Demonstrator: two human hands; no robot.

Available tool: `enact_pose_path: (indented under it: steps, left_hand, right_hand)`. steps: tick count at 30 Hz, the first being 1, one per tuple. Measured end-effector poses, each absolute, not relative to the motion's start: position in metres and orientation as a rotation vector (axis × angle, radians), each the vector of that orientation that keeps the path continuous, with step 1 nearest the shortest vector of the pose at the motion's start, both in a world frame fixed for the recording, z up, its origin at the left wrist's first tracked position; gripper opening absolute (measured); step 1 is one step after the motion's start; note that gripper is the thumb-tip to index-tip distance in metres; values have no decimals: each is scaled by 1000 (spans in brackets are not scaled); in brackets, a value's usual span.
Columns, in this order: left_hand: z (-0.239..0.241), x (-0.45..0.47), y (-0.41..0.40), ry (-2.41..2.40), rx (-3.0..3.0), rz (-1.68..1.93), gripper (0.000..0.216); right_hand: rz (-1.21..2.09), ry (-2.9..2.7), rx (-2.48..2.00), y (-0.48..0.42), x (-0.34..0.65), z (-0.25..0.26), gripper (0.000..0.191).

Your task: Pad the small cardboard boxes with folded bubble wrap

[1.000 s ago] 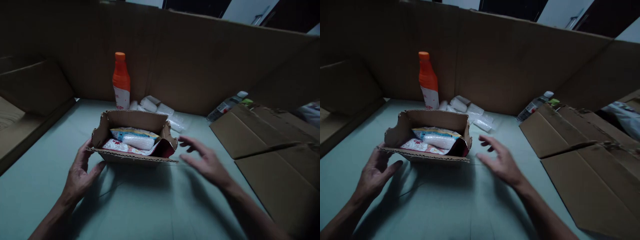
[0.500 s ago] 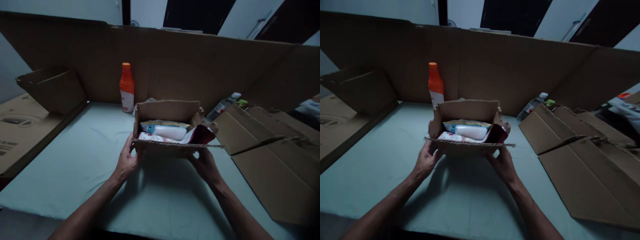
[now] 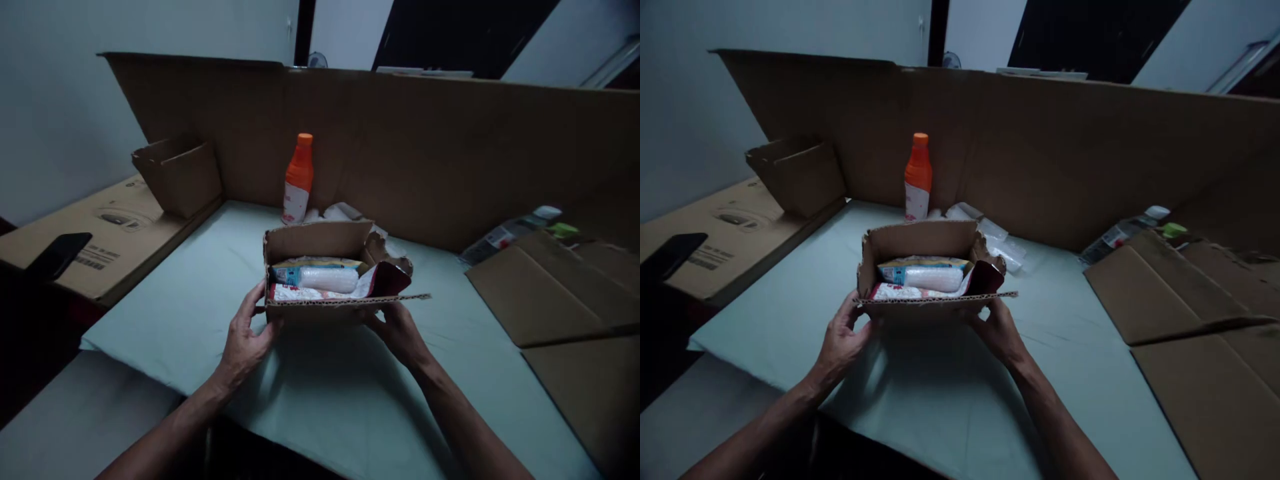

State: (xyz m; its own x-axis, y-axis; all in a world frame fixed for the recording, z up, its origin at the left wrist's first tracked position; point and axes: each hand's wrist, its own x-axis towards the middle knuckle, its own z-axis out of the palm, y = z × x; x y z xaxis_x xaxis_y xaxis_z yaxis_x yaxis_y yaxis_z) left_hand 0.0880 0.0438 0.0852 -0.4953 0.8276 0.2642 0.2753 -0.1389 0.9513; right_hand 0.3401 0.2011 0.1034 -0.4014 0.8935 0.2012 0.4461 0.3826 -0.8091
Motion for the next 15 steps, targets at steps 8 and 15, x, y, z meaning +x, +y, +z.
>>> enact_pose_path:
  steps: [8, 15]
  left_hand:
    - [48, 34, 40, 1634, 1272, 1486, 120]
    - [52, 8, 63, 1511, 1379, 1533, 131]
  right_hand:
    - [1124, -1906, -1235, 191, 326, 79, 43]
    - [1259, -1807, -1225, 182, 287, 69, 46]
